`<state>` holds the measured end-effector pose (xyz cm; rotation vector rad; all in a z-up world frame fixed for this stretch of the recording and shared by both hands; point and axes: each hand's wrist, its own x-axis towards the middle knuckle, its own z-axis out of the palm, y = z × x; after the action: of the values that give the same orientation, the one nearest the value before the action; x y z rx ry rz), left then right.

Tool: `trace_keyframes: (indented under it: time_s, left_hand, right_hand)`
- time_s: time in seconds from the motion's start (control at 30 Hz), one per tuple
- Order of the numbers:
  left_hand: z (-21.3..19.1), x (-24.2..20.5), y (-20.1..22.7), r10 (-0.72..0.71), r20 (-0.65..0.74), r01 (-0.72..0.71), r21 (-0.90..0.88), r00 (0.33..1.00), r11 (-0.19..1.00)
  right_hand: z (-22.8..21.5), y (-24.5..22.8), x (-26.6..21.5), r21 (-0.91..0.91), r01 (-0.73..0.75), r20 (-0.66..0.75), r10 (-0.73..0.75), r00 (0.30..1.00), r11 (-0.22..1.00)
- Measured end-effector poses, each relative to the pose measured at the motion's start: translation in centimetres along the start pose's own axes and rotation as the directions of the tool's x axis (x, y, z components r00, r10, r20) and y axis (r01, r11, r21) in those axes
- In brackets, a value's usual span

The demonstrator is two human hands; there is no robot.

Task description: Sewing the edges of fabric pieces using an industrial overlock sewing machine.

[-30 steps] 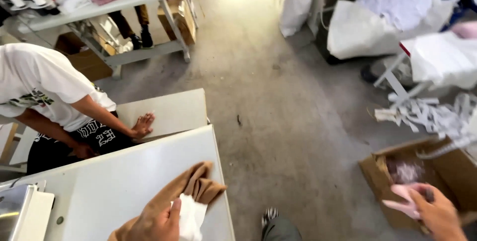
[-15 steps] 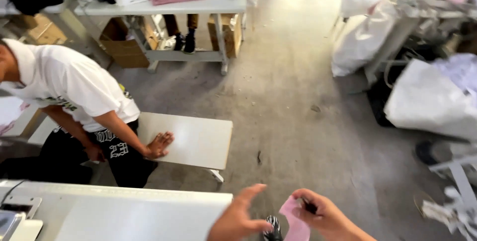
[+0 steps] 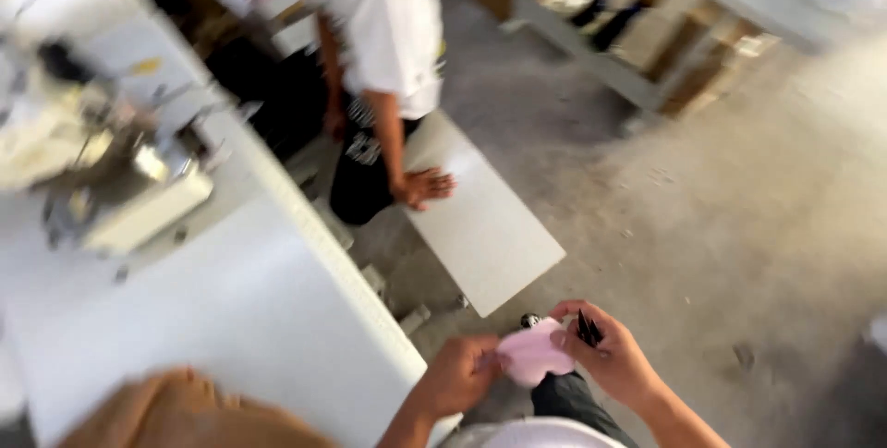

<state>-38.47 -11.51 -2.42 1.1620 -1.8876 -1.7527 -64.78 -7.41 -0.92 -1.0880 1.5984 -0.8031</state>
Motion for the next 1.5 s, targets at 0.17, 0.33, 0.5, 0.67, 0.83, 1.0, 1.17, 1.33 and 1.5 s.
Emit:
trace_keyframes:
  time_s: [0.17, 0.33, 0.5, 0.67, 0.83, 1.0, 1.17, 1.33, 1.5]
  left_hand:
    - [-0.9, 1.9, 3.7, -0.261, -0.379, 0.185, -0.227, 0.888, 0.956]
    - [-2.9, -0.2, 2.1, -0.396, -0.627, 0.035, -0.507, 0.67, 0.861]
    - [-9.5, -3.9, 0.6, -0.469, -0.755, -0.054, -0.55, 0.458, 0.833]
    - [-17.1, -8.2, -6.7, -0.452, -0.866, -0.023, -0.467, 0.212, 0.884]
    - [-17.4, -10.8, -8.4, -0.452, -0.88, 0.282, -0.476, -0.148, 0.833]
    - [-11.6, -9.4, -11.9, 0.038, -0.951, 0.561, -0.148, -0.306, 0.815]
    - [-12.6, -2.7, -12.4, -0.214, -0.946, 0.508, -0.313, -0.245, 0.803]
    - [-20.1, -1.5, -14.8, -0.366, -0.917, 0.644, -0.376, -0.156, 0.667]
    - [-27.2, -1.7, -19.0, -0.258, -0.906, 0.779, -0.421, -0.336, 0.464]
  right_hand:
    - [-1.5, -3.4, 12.4, -0.169, 0.151, 0.335, -0.087, 0.938, 0.974]
    - [3.6, -9.4, 18.7, -0.28, 0.197, 0.542, -0.014, 0.841, 0.939]
    - [13.2, -13.7, 22.7, -0.163, 0.292, 0.684, -0.106, 0.722, 0.942]
    - [26.4, -14.8, 27.1, -0.079, 0.416, 0.694, -0.25, 0.675, 0.906]
    - [36.0, -14.8, 32.2, -0.211, 0.574, 0.722, -0.27, 0.637, 0.791]
    - [38.0, -16.2, 30.8, -0.254, 0.878, 0.923, -0.171, 0.346, 0.407]
    - [42.8, -15.3, 34.2, -0.055, 0.996, 0.98, -0.189, 0.067, 0.064]
    - [48.2, -17.5, 37.4, 0.018, 1.0, 0.997, -0.074, -0.019, -0.019]
    - [54.7, -18.6, 44.2, 0.291, 0.956, 0.95, -0.108, -0.292, -0.029]
